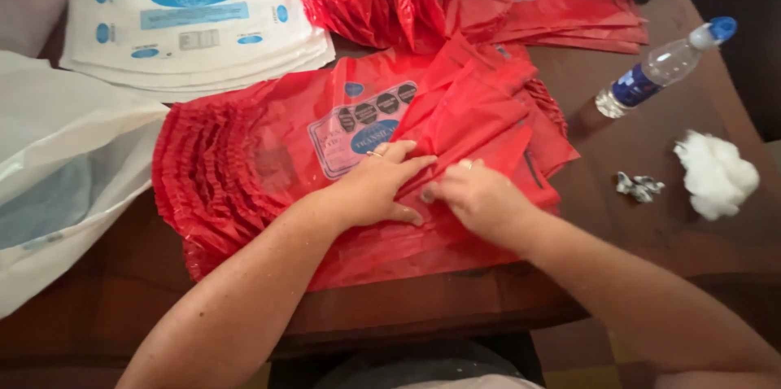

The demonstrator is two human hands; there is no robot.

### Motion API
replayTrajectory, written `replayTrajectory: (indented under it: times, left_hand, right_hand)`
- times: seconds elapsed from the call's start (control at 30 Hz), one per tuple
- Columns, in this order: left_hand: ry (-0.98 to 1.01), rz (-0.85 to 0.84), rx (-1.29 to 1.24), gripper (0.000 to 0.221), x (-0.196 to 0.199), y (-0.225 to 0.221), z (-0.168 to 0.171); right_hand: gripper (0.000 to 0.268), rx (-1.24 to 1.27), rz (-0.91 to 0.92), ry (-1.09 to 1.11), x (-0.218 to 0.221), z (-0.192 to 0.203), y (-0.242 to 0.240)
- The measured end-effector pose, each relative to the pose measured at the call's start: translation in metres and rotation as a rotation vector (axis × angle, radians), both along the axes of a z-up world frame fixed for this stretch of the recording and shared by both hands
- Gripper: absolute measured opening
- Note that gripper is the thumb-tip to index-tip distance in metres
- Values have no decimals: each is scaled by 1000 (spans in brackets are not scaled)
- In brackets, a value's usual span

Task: Cleaning specific printed areas on red plastic packaging bags using a cotton ball and liquid solvent.

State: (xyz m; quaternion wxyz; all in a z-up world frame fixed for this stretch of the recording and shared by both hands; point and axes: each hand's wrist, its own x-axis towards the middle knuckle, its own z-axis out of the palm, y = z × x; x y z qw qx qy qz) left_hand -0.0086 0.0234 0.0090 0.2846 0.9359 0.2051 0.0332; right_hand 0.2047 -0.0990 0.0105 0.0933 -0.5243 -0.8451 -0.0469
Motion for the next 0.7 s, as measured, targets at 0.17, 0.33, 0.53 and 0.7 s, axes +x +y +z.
replayTrajectory:
  times: [0.17,0.33,0.53,0.7]
  left_hand:
    - [-17,6,-7,104,0,1,-5]
    - [-23,1,9,107,0,1,-3]
    - [-104,36,-7,101,-1,1,-4]
    - [-215,172,-104,85,-1,9,-1]
  right_hand:
    - [19,-55,3,-244,41,-26,-1]
    - [22,-130,-156,-597,84,22,8]
    - [18,-232,-224,592,21,91,23]
    - [21,-301,-323,1065,31,27,45]
